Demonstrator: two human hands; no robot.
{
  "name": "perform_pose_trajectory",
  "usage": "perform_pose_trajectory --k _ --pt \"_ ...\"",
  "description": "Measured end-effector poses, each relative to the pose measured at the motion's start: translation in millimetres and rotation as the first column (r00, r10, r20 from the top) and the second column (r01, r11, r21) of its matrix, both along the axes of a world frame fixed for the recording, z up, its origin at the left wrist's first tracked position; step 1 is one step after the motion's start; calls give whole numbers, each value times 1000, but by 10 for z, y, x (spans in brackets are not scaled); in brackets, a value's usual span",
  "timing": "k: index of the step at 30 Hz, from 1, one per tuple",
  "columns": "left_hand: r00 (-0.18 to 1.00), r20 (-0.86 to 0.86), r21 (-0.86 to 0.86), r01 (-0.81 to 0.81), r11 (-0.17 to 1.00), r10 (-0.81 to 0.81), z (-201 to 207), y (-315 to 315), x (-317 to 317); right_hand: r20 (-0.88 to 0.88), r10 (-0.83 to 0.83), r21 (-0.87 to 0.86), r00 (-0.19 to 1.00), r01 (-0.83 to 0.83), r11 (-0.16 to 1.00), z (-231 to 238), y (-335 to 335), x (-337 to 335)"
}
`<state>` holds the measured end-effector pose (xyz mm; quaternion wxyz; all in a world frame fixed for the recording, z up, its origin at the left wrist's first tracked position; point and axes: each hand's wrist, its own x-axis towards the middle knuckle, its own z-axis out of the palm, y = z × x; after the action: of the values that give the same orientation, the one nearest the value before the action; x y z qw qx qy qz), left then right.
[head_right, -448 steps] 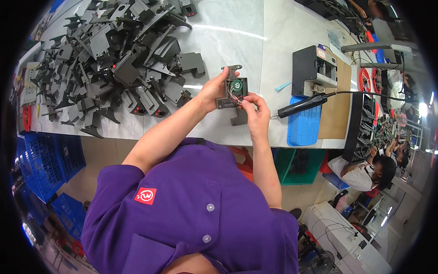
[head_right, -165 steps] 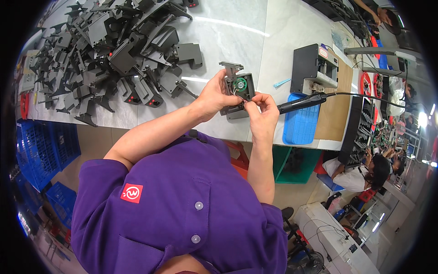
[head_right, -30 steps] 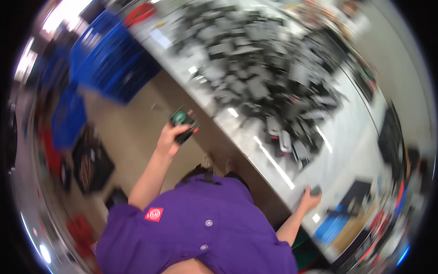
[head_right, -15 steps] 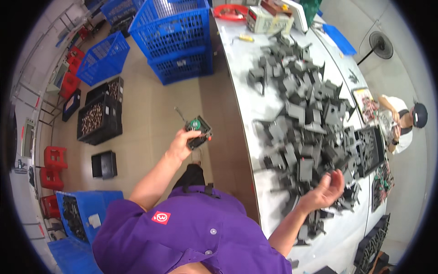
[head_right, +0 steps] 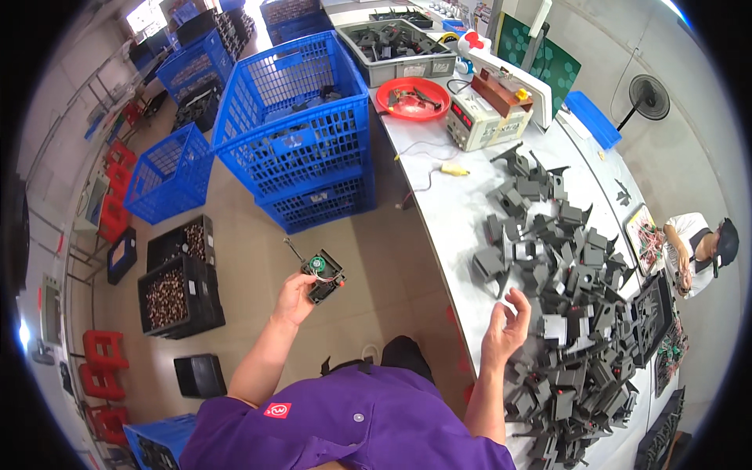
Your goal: Assemble electronic parts into plastic housings using handheld testing and fastening tools.
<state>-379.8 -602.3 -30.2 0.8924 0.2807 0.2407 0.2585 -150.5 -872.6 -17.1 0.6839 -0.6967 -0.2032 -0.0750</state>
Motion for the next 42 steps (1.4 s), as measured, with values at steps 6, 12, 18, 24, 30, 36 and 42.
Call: perform_pose_trajectory --k 6,12,18,24,30,36,42 --pt "999 52 -7 -8 1000 8 -18 708 631 -93 -19 -15 995 18 1000 -124 639 657" --pt "993 88 92 -89 992 81 107 1394 1040 -128 70 79 989 -60 995 -178 1643 1536" --pt "976 0 207 -215 954 220 253 2036 1250 -181 360 131 915 -340 931 47 3133 1908" --pt "984 -62 206 -151 967 167 108 2755 1369 -139 564 -31 814 -573 819 -15 4086 1401" --pt "994 10 182 -107 977 107 90 3632 1457 -289 380 -194 879 -442 876 -390 4306 1276" --pt "988 11 205 -153 967 154 260 4292 1073 -414 335 -173 846 -435 884 -316 4754 1263" --pt "909 14 193 -411 891 417 401 4504 695 -454 557 -108 695 -664 740 -550 5513 1195"
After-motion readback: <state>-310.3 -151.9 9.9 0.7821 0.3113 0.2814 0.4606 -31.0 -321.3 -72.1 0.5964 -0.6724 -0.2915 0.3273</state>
